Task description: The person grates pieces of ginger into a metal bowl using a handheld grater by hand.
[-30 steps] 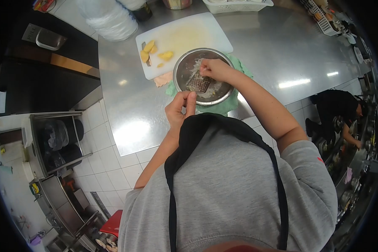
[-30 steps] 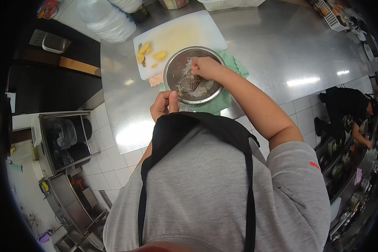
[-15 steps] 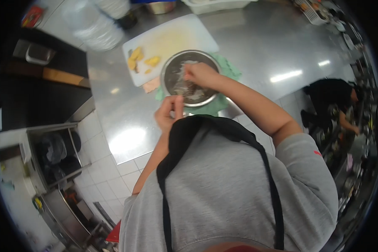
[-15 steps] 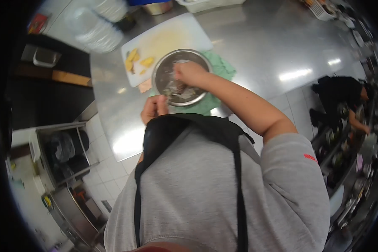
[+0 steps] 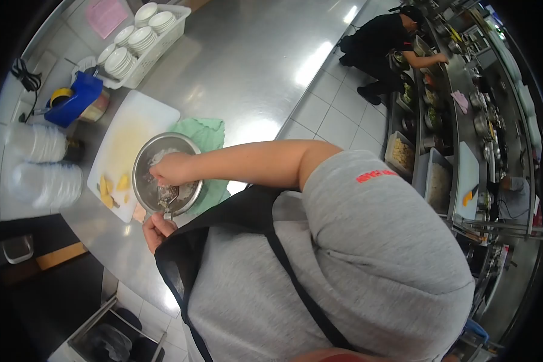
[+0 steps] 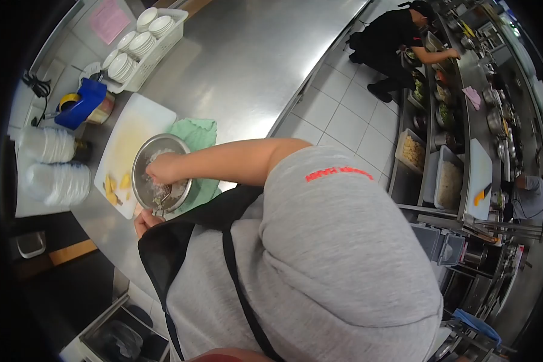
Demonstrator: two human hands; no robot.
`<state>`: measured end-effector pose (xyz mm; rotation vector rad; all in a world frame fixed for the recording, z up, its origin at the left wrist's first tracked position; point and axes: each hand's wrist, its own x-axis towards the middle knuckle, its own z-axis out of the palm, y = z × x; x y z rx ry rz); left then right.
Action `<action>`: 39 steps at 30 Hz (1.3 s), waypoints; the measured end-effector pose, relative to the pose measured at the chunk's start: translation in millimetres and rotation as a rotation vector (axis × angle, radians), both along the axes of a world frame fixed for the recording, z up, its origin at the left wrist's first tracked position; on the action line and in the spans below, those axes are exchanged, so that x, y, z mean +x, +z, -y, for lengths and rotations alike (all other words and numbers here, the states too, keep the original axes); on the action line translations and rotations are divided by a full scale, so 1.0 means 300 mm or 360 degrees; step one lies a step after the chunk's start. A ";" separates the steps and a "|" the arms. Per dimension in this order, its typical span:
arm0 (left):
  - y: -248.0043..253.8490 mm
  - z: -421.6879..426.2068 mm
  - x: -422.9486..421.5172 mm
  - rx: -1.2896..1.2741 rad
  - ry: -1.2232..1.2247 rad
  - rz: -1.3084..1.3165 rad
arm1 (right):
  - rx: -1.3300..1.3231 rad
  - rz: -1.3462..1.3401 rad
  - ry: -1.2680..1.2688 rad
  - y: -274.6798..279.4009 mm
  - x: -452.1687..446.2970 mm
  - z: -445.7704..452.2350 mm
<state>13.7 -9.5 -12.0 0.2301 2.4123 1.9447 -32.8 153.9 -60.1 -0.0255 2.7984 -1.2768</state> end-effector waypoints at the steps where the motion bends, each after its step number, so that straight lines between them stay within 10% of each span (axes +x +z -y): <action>1: 0.007 -0.013 0.001 0.0012 -0.0016 -0.0001 | 0.0067 0.0016 -0.0082 -0.010 -0.018 -0.010; 39: 0.000 0.002 -0.018 0.0085 -0.0153 -0.0029 | -0.0197 -0.0054 -0.0011 0.005 0.012 0.020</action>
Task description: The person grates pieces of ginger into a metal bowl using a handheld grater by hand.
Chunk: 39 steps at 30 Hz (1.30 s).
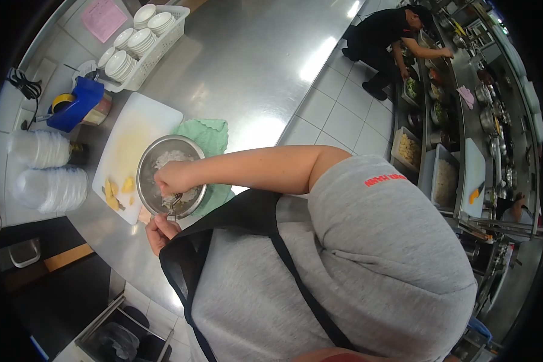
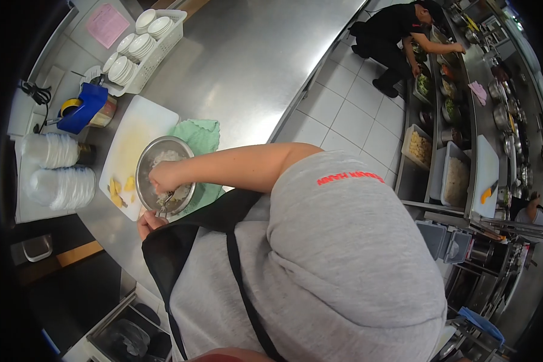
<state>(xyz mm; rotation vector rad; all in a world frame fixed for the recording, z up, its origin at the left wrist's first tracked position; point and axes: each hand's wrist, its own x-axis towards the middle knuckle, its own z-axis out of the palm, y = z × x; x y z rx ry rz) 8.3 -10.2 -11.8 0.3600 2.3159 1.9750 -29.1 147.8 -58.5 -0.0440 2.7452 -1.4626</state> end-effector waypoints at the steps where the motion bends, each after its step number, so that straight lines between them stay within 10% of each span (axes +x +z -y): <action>1: -0.001 0.003 0.003 -0.0006 0.0003 0.0003 | -0.0042 0.0054 -0.0008 -0.017 -0.001 -0.004; 39: -0.024 0.016 0.030 0.0021 0.0114 0.0000 | 0.0092 0.0138 -0.0075 -0.076 -0.036 -0.060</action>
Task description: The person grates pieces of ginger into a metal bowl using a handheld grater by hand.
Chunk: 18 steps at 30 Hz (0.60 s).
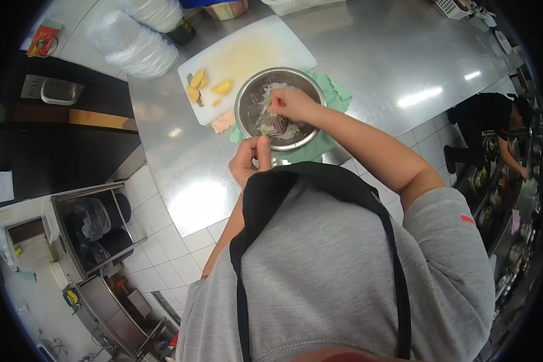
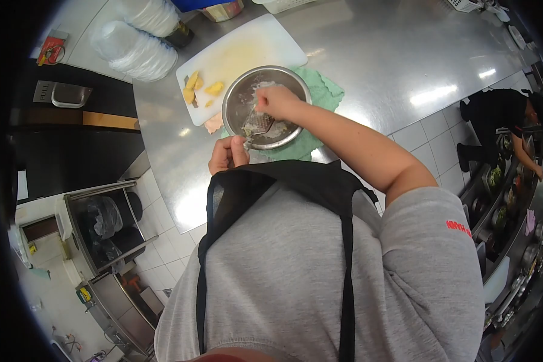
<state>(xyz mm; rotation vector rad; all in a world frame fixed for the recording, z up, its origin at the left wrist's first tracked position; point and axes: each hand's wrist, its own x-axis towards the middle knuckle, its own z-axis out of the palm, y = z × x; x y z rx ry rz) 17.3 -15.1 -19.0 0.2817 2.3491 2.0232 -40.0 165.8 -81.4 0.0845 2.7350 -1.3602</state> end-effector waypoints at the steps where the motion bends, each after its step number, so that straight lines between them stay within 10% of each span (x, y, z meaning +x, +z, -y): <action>1: 0.001 0.001 -0.001 0.0091 0.0012 0.0030 | 0.0005 -0.0001 0.0002 0.041 0.024 0.024; 18: 0.008 -0.001 -0.020 0.0051 -0.0023 -0.0080 | -0.0055 -0.0153 -0.0082 0.062 0.060 0.047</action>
